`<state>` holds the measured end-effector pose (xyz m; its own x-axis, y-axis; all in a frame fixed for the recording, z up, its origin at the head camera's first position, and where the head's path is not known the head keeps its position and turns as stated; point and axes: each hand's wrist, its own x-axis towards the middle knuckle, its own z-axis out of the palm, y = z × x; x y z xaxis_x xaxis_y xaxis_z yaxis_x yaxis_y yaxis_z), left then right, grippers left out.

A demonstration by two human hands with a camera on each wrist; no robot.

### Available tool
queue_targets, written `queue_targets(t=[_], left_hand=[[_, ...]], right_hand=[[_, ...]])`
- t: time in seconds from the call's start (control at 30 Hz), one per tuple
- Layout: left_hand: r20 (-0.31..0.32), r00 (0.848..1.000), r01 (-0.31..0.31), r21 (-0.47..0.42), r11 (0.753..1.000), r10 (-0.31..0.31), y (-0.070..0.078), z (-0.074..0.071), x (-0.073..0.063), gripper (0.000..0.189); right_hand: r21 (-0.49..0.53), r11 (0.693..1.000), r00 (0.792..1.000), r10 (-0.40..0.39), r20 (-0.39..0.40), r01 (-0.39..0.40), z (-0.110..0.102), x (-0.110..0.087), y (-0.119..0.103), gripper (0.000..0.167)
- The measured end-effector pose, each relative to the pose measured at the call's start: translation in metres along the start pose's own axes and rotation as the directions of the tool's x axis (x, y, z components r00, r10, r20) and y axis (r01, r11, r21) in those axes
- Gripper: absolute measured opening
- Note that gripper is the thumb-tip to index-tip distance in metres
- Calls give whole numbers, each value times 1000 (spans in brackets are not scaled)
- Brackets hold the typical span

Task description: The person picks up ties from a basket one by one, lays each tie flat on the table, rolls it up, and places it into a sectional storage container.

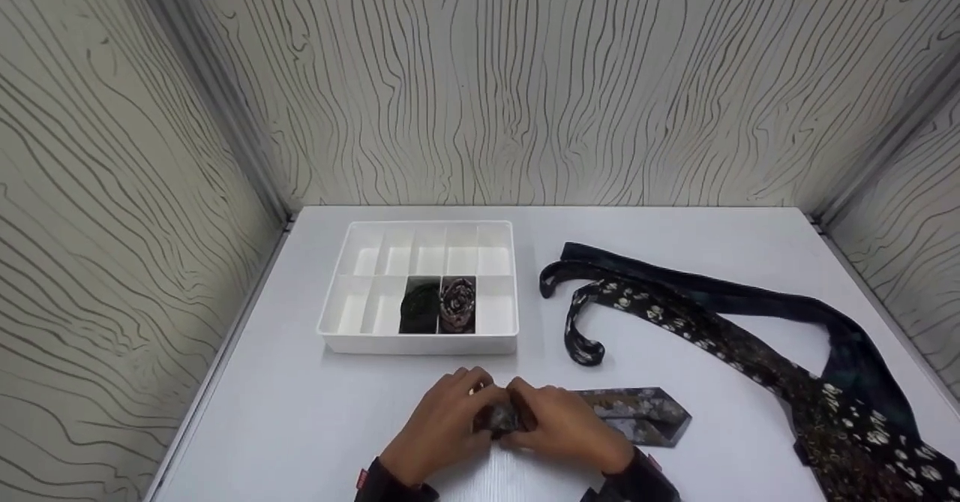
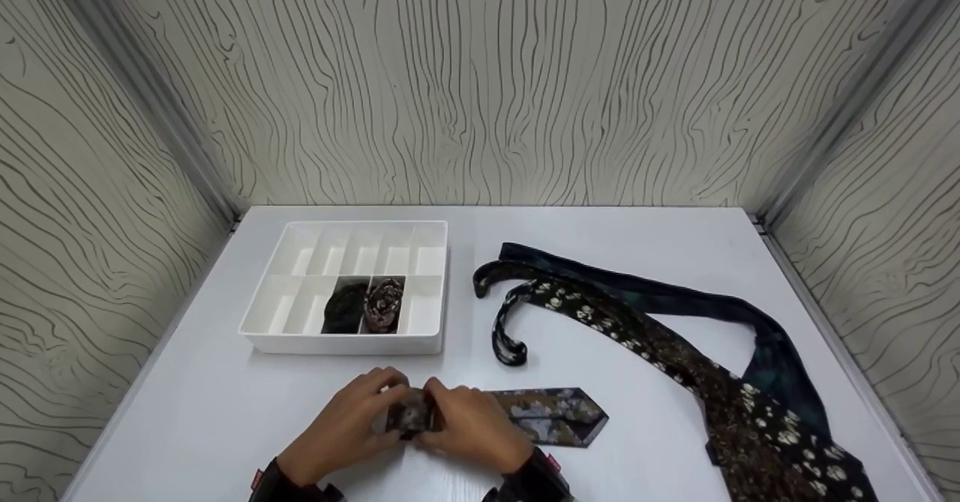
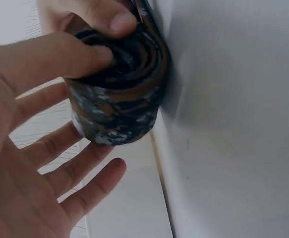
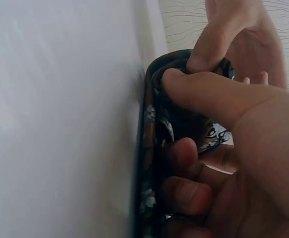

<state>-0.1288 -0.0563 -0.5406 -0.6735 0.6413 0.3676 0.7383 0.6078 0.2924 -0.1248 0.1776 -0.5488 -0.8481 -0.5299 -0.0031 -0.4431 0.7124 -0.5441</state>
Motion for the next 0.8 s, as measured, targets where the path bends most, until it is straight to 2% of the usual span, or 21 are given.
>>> queue_targets(t=[0.2,0.3,0.5,0.6,0.8], left_hand=[[7,1000,-14,-19,1000,14,0,-1,-1,42],[8,1000,-21,-24,999,21,0,-1,-2,41],[16,1000,-4,-6,1000,4,0,-3,-2,35],[27,1000,-1,-7,1000,2,2,-3,-1,38],[70,997,14,-4,1000,-13,2,-3,-2,51]], right_hand=[[-21,1000,1000,-6,5,6,-1,-3,-2,58],[-43,999,1000,-5,3,5,-2,-3,-3,63],[-47,999,1000,10,9,-10,-4,-4,-2,55],[-20,1000,1000,-2,18,2,-4,-4,-2,58],[-27,1000,1000,-5,27,6,-5,-3,-2,64]])
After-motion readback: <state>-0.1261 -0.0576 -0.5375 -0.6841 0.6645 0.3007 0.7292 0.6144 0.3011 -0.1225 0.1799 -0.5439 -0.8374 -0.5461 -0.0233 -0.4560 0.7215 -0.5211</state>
